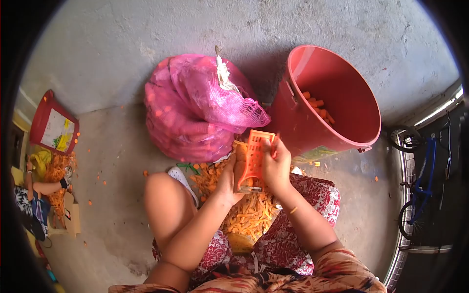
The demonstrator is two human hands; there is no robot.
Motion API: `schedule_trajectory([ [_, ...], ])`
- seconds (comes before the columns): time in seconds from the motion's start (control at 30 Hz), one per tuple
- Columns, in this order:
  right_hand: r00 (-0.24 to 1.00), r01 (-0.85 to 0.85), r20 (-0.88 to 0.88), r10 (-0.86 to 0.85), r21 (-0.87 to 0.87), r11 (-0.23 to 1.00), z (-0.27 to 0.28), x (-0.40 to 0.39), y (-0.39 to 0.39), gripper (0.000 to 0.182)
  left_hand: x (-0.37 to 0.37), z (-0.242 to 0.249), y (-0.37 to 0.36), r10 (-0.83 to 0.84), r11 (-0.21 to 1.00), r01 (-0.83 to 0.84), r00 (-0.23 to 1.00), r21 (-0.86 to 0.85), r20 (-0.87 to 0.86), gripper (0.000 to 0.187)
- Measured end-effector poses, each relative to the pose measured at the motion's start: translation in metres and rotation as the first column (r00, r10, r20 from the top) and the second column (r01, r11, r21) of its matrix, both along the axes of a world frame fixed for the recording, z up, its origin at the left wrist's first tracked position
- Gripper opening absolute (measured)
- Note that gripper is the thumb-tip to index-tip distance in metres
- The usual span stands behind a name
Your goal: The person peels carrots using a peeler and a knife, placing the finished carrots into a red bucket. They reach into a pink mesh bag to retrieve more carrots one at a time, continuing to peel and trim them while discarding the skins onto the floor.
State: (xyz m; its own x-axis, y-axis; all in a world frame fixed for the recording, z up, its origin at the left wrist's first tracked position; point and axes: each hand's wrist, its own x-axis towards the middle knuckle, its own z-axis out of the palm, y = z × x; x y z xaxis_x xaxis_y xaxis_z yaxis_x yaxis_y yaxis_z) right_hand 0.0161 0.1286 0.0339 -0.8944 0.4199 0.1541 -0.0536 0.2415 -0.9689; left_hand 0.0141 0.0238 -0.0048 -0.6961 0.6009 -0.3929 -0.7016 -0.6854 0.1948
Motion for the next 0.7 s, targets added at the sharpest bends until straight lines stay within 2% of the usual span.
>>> schedule_trajectory([
  [0.03, 1.0, -0.016, -0.02, 0.017, 0.069, 0.998, -0.003, 0.0, 0.0, 0.018, 0.0, -0.005, 0.0, -0.01, 1.0, 0.01, 1.0, 0.007, 0.021, 0.035],
  [0.07, 1.0, -0.01, -0.025, 0.01, 0.008, 1.0, -0.007, -0.002, -0.003, 0.019, 0.001, -0.012, -0.002, -0.044, 0.998, 0.045, 0.999, 0.035, -0.029, 0.034],
  [0.1, 1.0, -0.004, -0.031, 0.002, -0.054, 0.999, -0.011, -0.004, -0.004, 0.019, 0.0, -0.014, 0.0, -0.041, 0.998, 0.04, 0.999, -0.038, -0.02, 0.035],
  [0.17, 0.995, -0.009, 0.095, -0.007, 0.166, 0.986, -0.01, -0.002, -0.001, 0.018, -0.001, -0.016, 0.002, -0.03, 0.982, 0.029, 1.0, -0.185, -0.003, 0.036],
  [0.2, 0.987, -0.022, 0.157, -0.022, 0.274, 0.962, -0.009, -0.001, 0.002, 0.018, 0.0, -0.013, 0.0, -0.138, 0.953, 0.112, 0.988, -0.283, -0.074, 0.036],
  [0.27, 0.985, 0.172, -0.034, -0.17, 0.323, 0.931, -0.014, -0.013, 0.017, 0.019, 0.005, -0.007, -0.006, -0.365, 0.842, 0.242, 0.914, -0.482, -0.179, 0.036],
  [0.3, 0.962, 0.27, -0.131, -0.239, 0.332, 0.904, -0.017, -0.022, 0.028, 0.02, 0.012, -0.018, -0.003, -0.382, 0.867, 0.3, 0.913, -0.398, -0.146, 0.038],
  [0.37, 0.853, 0.52, -0.167, -0.494, 0.349, 0.779, -0.016, -0.042, 0.058, 0.022, 0.025, -0.017, 0.0, -0.445, 0.851, 0.354, 0.878, -0.388, -0.177, 0.041],
  [0.4, 0.838, 0.545, -0.167, -0.519, 0.239, 0.803, -0.009, -0.045, 0.068, 0.022, 0.03, -0.01, 0.003, -0.431, 0.858, 0.318, 0.873, -0.404, -0.229, 0.045],
  [0.43, 0.823, 0.565, -0.162, -0.545, 0.123, 0.816, -0.004, -0.047, 0.071, 0.022, 0.028, -0.01, 0.002, -0.408, 0.869, 0.308, 0.889, -0.388, -0.208, 0.046],
  [0.47, 0.848, 0.515, -0.161, -0.505, 0.024, 0.857, 0.0, -0.045, 0.072, 0.021, 0.025, -0.009, 0.001, -0.382, 0.88, 0.297, 0.906, -0.37, -0.182, 0.046],
  [0.5, 0.879, 0.467, -0.132, -0.457, 0.052, 0.883, 0.0, -0.043, 0.069, 0.021, 0.021, -0.009, 0.0, -0.355, 0.892, 0.285, 0.922, -0.35, -0.155, 0.046],
  [0.53, 0.908, 0.415, -0.103, -0.407, 0.079, 0.906, -0.001, -0.039, 0.064, 0.02, 0.015, -0.013, -0.004, -0.306, 0.928, 0.277, 0.948, -0.247, -0.086, 0.046],
  [0.57, 0.933, 0.359, -0.073, -0.353, 0.105, 0.927, -0.002, -0.035, 0.058, 0.02, 0.01, -0.011, -0.005, -0.227, 0.949, 0.211, 0.973, -0.234, -0.041, 0.044],
  [0.63, 0.975, 0.186, -0.113, -0.191, -0.05, 0.981, -0.001, -0.028, 0.035, 0.021, 0.002, -0.006, -0.006, -0.117, 0.973, 0.104, 0.992, -0.204, -0.055, 0.04],
  [0.7, 0.998, 0.053, 0.045, -0.046, -0.166, 0.985, 0.008, -0.013, 0.017, 0.019, -0.004, -0.013, -0.006, -0.021, 0.993, 0.01, 0.995, -0.114, -0.097, 0.037],
])
